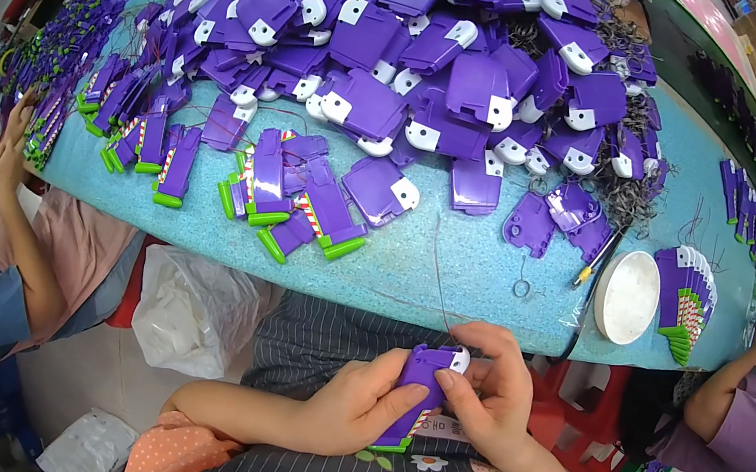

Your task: The person sits at a table and assembles purple plastic toy parts by hand. They pick up a purple plastic body, insert a thin wire into it, and then attach a green plastic base to the bottom. The person repeats this assembly process for multiple units, placing the finished items on the table.

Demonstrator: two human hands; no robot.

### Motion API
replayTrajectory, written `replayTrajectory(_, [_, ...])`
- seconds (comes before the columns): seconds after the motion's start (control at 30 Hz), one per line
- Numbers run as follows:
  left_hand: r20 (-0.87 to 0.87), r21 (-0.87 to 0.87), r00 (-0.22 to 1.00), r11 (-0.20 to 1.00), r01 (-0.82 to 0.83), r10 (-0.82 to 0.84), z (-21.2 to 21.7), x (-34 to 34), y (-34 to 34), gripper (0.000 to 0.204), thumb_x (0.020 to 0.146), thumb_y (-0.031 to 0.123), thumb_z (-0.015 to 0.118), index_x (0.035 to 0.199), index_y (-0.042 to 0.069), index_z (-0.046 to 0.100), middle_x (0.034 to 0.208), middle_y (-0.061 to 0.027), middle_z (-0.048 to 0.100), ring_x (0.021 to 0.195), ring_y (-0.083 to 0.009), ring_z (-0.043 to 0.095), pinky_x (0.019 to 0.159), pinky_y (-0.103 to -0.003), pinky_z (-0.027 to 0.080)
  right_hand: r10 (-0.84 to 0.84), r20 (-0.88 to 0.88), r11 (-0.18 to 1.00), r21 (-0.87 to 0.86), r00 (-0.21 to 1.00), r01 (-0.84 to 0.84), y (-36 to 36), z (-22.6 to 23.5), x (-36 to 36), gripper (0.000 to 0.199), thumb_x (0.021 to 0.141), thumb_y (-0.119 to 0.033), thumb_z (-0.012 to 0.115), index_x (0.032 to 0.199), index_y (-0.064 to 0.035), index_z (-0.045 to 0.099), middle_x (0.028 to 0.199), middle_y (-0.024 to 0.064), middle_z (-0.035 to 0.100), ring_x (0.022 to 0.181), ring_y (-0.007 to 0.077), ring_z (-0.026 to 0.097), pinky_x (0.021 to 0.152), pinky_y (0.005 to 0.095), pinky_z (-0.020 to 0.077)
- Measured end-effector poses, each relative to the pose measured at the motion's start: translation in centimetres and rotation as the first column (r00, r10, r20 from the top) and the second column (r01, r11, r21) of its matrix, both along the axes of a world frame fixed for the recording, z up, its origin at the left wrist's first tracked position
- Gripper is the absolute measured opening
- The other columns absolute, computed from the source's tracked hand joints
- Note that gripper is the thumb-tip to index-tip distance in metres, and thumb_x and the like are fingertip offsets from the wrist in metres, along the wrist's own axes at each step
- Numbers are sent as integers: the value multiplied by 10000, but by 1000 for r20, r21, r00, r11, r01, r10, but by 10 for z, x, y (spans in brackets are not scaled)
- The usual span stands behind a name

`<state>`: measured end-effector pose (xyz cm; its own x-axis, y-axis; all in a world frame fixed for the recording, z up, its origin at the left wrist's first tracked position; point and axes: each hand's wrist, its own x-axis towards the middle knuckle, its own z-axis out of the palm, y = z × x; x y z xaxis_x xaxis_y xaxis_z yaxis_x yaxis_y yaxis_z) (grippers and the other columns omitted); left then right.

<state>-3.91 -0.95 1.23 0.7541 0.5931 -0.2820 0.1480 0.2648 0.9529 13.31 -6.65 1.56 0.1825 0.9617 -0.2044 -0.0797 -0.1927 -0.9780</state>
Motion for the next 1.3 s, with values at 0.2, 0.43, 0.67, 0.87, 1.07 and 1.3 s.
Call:
replayTrajectory(0.2, [96,122,994,991,-56,44,-1,-3,-6,225,948,128,472,1104,-34,459,773,-93,645,661,-124,633,580,-267,491,-198,-569,978,-170,798,121,0,-3,-6,259,807,-3,660,1012,1,502,953,63,534,780,88,570,603,205,494])
replayTrajectory(0.43, [141,125,990,992,-35,17,-12,-5,-3,247,933,107,495,1130,-34,444,774,-80,640,647,-109,609,566,-248,466,-36,-542,999,-19,840,31,-3,-13,-5,193,799,-27,668,890,-44,498,891,43,502,777,115,497,703,262,409])
replayTrajectory(0.67, [121,213,977,966,149,-178,-2,2,33,204,875,77,567,1060,0,530,860,-114,621,763,-202,623,659,-312,478,247,161,943,187,955,-275,6,-4,23,228,760,-82,727,885,-31,542,814,37,507,686,115,484,629,270,391])
replayTrajectory(0.87, [159,394,986,912,-109,49,10,9,36,220,793,43,646,987,-21,566,850,-134,587,723,-237,595,659,-306,463,71,274,991,90,959,-100,-1,16,24,236,749,-133,744,903,-10,615,725,60,551,589,109,484,506,246,381])
replayTrajectory(1.07, [191,117,955,961,-252,227,-4,8,22,178,878,74,602,1007,-38,552,867,-40,593,756,-65,526,677,-214,434,228,291,972,-13,929,-234,-12,9,19,140,819,-103,668,881,11,615,594,50,545,488,89,494,456,246,388])
replayTrajectory(1.3, [243,-185,878,908,-375,413,2,8,30,191,888,114,594,994,-38,547,859,-67,621,731,-86,549,641,-233,446,115,69,992,46,991,-119,-13,-17,12,119,817,-90,654,856,12,608,756,91,581,643,133,536,583,254,416])
